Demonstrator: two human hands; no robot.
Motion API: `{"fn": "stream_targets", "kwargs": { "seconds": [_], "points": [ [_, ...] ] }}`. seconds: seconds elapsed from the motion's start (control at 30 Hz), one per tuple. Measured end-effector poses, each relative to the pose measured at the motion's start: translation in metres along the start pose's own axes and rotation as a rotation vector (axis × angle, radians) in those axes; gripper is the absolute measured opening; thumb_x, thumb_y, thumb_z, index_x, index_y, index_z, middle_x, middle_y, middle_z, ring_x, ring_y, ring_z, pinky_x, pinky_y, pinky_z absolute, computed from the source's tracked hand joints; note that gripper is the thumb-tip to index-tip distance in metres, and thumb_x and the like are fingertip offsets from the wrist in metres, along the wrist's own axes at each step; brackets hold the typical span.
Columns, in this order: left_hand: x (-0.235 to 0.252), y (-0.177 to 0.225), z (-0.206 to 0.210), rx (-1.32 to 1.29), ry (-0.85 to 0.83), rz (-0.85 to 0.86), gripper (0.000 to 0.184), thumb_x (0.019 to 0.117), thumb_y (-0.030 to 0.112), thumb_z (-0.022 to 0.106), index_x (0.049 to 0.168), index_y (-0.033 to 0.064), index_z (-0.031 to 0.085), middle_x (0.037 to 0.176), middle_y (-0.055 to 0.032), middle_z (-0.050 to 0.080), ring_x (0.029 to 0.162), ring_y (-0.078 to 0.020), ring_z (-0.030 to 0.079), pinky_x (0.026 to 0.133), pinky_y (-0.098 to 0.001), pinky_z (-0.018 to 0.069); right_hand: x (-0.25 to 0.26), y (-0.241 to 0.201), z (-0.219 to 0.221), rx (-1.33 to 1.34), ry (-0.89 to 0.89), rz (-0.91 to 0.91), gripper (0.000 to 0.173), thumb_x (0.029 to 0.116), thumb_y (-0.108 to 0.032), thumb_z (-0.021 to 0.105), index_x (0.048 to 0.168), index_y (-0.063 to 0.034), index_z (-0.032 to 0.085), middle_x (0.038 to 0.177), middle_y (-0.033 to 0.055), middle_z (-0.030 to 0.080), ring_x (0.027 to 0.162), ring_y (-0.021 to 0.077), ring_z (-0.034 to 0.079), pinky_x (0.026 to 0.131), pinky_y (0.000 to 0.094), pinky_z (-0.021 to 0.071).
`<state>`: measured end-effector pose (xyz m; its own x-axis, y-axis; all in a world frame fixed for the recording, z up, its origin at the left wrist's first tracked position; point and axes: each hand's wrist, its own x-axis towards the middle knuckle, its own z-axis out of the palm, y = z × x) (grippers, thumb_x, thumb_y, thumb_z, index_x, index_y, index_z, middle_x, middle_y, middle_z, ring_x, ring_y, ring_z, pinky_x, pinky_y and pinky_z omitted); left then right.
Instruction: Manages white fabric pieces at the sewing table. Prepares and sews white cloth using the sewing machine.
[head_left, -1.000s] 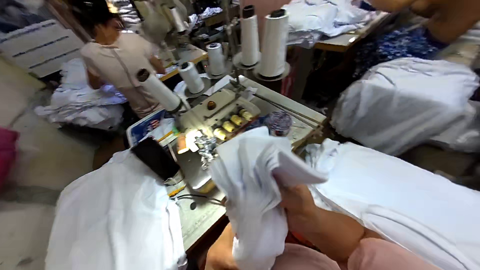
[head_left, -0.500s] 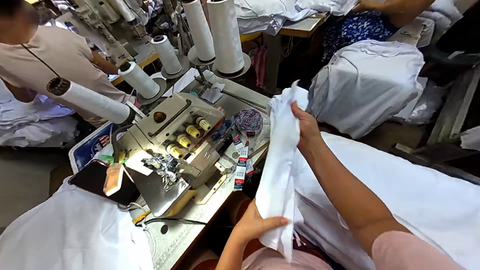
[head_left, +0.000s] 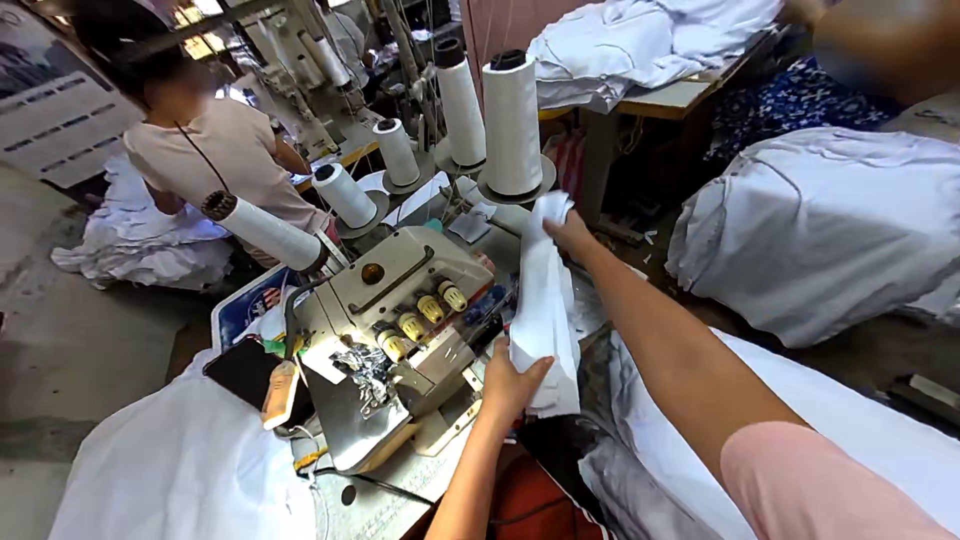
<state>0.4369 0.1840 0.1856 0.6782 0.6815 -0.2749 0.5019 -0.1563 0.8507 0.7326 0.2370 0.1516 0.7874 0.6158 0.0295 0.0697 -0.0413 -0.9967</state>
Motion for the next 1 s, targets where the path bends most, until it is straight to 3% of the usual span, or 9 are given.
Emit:
{"fn": "stream_targets", "kwargs": {
  "seconds": [0.1, 0.23, 0.3, 0.4, 0.47, 0.53, 0.63, 0.8, 1.0],
  "points": [
    [-0.010, -0.007, -0.003, 0.019, 0.060, 0.021, 0.059, 0.0911, 0.024, 0.078, 0.135, -0.0068, 0.053, 0.111, -0.0210, 0.070, 0.097, -0.0269, 0.070, 0.091, -0.0445, 0.0558, -0.008, 0.010, 0.001, -0.138, 0.043, -0.070, 0.069, 0.0990, -0.019, 0.068, 0.151, 0.0091, 0.032, 0.143, 0.0328, 0.051, 0.133, 0.0414, 0.053, 0.113, 0.0532, 0.0417],
    [-0.029, -0.011, -0.010, 0.132, 0.069, 0.059, 0.040, 0.0930, 0.024, 0.075, 0.113, -0.0093, 0.067, 0.112, -0.0250, 0.066, 0.103, -0.0318, 0.066, 0.095, -0.0469, 0.0512, -0.062, -0.006, -0.010, -0.276, 0.144, -0.202, 0.063, 0.1007, -0.019, 0.063, 0.149, 0.0125, 0.037, 0.145, 0.0374, 0.046, 0.137, 0.0492, 0.045, 0.115, 0.0569, 0.0366],
    [-0.033, -0.020, -0.007, 0.047, 0.083, 0.091, 0.034, 0.0929, 0.021, 0.074, 0.108, -0.0090, 0.068, 0.106, -0.0211, 0.067, 0.096, -0.0247, 0.066, 0.090, -0.0408, 0.0529, -0.117, -0.015, -0.021, -0.334, 0.091, -0.359, 0.048, 0.1042, -0.017, 0.055, 0.142, 0.0118, 0.046, 0.134, 0.0326, 0.056, 0.124, 0.0416, 0.057, 0.103, 0.0509, 0.0478],
    [-0.036, -0.030, 0.001, -0.281, 0.133, 0.107, 0.019, 0.0938, 0.010, 0.070, 0.103, -0.0052, 0.063, 0.085, -0.0045, 0.067, 0.073, -0.0062, 0.066, 0.071, -0.0251, 0.0570, -0.204, -0.005, -0.025, -0.391, 0.011, -0.659, 0.025, 0.1005, -0.008, 0.055, 0.112, 0.0106, 0.067, 0.102, 0.0229, 0.069, 0.095, 0.0305, 0.068, 0.085, 0.0440, 0.0563],
    [-0.038, -0.028, 0.006, -0.513, 0.159, 0.088, 0.012, 0.0952, 0.001, 0.066, 0.102, -0.0043, 0.058, 0.079, -0.0021, 0.068, 0.067, -0.0057, 0.066, 0.064, -0.0233, 0.0584, -0.241, 0.008, -0.021, -0.426, -0.011, -0.870, 0.019, 0.0966, -0.008, 0.059, 0.101, 0.0036, 0.074, 0.093, 0.0169, 0.071, 0.089, 0.0266, 0.069, 0.082, 0.0387, 0.0569],
    [-0.042, -0.024, 0.011, -0.661, 0.186, 0.064, 0.008, 0.0961, -0.005, 0.062, 0.100, -0.0021, 0.056, 0.074, -0.0001, 0.068, 0.061, -0.0046, 0.065, 0.060, -0.0206, 0.0573, -0.261, 0.012, -0.018, -0.465, -0.076, -0.981, 0.020, 0.0992, -0.009, 0.058, 0.104, -0.0002, 0.075, 0.096, 0.0155, 0.072, 0.092, 0.0255, 0.069, 0.086, 0.0338, 0.0560],
    [-0.047, -0.020, 0.015, -0.776, 0.179, 0.058, 0.005, 0.0995, -0.006, 0.056, 0.098, -0.0009, 0.056, 0.072, 0.0007, 0.068, 0.060, -0.0041, 0.065, 0.059, -0.0195, 0.0572, -0.271, 0.010, -0.013, -0.530, -0.147, -1.037, 0.021, 0.0988, -0.007, 0.059, 0.108, 0.0010, 0.075, 0.101, 0.0171, 0.074, 0.097, 0.0293, 0.072, 0.090, 0.0362, 0.0574],
    [-0.054, -0.017, 0.015, -0.796, 0.136, 0.071, 0.012, 0.1039, -0.003, 0.047, 0.098, -0.0004, 0.058, 0.078, -0.0005, 0.070, 0.069, -0.0052, 0.069, 0.066, -0.0210, 0.0592, -0.269, 0.014, -0.006, -0.596, -0.134, -1.067, 0.018, 0.0968, -0.002, 0.059, 0.102, 0.0034, 0.075, 0.095, 0.0161, 0.074, 0.092, 0.0281, 0.072, 0.086, 0.0350, 0.0585],
    [-0.052, -0.020, 0.022, -0.758, 0.105, 0.118, 0.007, 0.0983, -0.007, 0.057, 0.099, -0.0016, 0.062, 0.081, -0.0010, 0.073, 0.072, -0.0052, 0.070, 0.068, -0.0212, 0.0591, -0.270, 0.012, -0.006, -0.569, -0.094, -0.958, 0.016, 0.0939, -0.002, 0.057, 0.096, 0.0053, 0.072, 0.093, 0.0182, 0.072, 0.088, 0.0295, 0.071, 0.082, 0.0346, 0.0584]
  ]
}}
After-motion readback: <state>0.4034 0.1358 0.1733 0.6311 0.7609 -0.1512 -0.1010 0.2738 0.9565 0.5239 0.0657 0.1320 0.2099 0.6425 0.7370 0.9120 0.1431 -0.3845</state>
